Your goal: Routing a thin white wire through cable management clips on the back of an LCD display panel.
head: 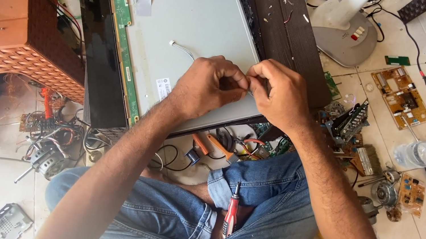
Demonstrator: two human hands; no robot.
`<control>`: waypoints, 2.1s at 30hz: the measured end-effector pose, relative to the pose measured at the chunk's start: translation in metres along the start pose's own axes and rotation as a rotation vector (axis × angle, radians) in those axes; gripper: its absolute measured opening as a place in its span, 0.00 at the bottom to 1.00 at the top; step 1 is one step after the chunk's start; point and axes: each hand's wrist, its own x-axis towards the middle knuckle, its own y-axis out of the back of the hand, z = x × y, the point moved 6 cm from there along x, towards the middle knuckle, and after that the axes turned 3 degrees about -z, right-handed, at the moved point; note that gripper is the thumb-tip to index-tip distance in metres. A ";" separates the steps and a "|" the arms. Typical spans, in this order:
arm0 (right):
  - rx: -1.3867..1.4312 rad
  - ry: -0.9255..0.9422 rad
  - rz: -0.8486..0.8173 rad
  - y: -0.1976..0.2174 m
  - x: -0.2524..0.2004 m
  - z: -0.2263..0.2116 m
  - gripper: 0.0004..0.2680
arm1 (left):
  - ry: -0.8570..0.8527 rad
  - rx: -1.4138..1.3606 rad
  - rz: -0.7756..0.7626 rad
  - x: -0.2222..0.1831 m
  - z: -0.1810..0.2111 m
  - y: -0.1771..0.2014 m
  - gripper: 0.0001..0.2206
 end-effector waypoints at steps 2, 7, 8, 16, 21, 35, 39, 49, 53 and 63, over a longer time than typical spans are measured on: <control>0.004 0.007 0.014 -0.001 -0.001 0.000 0.04 | -0.030 0.042 0.014 -0.001 0.000 -0.001 0.06; 0.024 0.006 0.071 0.001 -0.003 -0.001 0.03 | -0.203 0.313 0.073 -0.002 0.008 -0.006 0.05; 0.024 0.003 0.075 0.002 -0.002 -0.002 0.03 | -0.204 0.313 0.068 -0.002 0.005 -0.008 0.05; 0.057 -0.011 0.113 0.005 -0.002 -0.005 0.03 | -0.262 0.420 0.065 -0.004 0.011 -0.010 0.09; 0.104 -0.026 0.144 0.007 0.000 -0.006 0.04 | -0.302 0.415 0.062 -0.006 0.022 -0.010 0.08; -0.047 -0.051 0.141 0.019 0.003 -0.010 0.02 | -0.271 0.491 0.112 -0.003 0.011 -0.012 0.07; -0.391 0.057 0.206 0.029 -0.008 -0.038 0.04 | -0.281 0.509 0.110 -0.003 0.008 -0.013 0.07; -0.456 -0.127 0.095 0.006 -0.037 -0.029 0.04 | -0.314 0.498 0.109 -0.005 0.017 -0.012 0.07; -0.487 -0.124 0.143 0.000 -0.037 -0.018 0.06 | -0.308 0.451 0.107 -0.005 0.019 -0.010 0.07; -0.304 -0.142 0.177 0.000 -0.038 -0.018 0.03 | -0.352 0.447 0.064 -0.005 0.033 -0.012 0.08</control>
